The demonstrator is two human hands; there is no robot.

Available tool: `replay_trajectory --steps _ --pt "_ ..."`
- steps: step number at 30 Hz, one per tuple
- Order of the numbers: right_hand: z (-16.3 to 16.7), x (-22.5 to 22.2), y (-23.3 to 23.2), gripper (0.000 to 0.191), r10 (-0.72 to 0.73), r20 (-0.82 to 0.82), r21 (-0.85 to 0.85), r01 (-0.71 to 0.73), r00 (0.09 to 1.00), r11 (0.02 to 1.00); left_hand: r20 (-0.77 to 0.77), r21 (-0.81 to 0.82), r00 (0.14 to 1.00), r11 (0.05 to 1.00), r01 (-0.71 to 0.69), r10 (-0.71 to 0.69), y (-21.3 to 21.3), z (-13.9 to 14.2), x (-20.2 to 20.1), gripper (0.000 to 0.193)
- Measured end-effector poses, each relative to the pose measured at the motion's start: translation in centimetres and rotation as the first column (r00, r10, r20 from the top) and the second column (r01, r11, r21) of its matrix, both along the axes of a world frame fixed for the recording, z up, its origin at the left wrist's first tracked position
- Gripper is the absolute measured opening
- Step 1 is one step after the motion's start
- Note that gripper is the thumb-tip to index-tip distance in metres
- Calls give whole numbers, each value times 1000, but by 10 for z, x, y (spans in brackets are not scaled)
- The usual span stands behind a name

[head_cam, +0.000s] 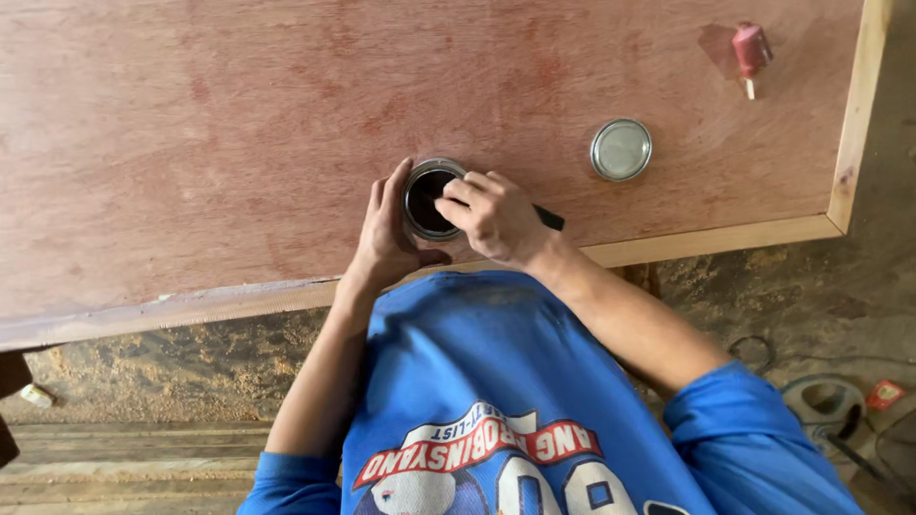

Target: The person scrapes excess filler off the edge of a wooden furniture panel using a flat scraper, then scoops white filler from a can onto a flat mixing card, squeezes red pigment from a tube onto it, and mixes the filler and pigment together on the card with a small spatula.

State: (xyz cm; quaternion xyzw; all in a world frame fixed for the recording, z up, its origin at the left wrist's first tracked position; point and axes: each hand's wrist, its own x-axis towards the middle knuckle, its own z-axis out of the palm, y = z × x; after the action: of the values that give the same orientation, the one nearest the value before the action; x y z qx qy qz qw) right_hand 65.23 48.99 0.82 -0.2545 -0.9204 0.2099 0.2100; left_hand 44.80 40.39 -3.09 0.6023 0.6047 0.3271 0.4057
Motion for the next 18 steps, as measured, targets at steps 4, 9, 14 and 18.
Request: replay_trajectory --steps 4,9,14,18 --pt "2 8 1 19 -23 -33 -67 21 999 998 -76 76 994 994 -77 83 -1 -6 10 124" --pt "-1 19 -1 20 -134 -50 -55 131 990 990 -155 119 986 992 -42 60 10 -5 15 114" --pt "-7 22 -12 21 -101 -98 -148 85 990 985 -247 64 967 997 -45 59 19 10 24 107" --pt "2 45 -11 20 -170 -96 -141 156 981 978 -319 13 947 999 -37 40 29 23 34 111"
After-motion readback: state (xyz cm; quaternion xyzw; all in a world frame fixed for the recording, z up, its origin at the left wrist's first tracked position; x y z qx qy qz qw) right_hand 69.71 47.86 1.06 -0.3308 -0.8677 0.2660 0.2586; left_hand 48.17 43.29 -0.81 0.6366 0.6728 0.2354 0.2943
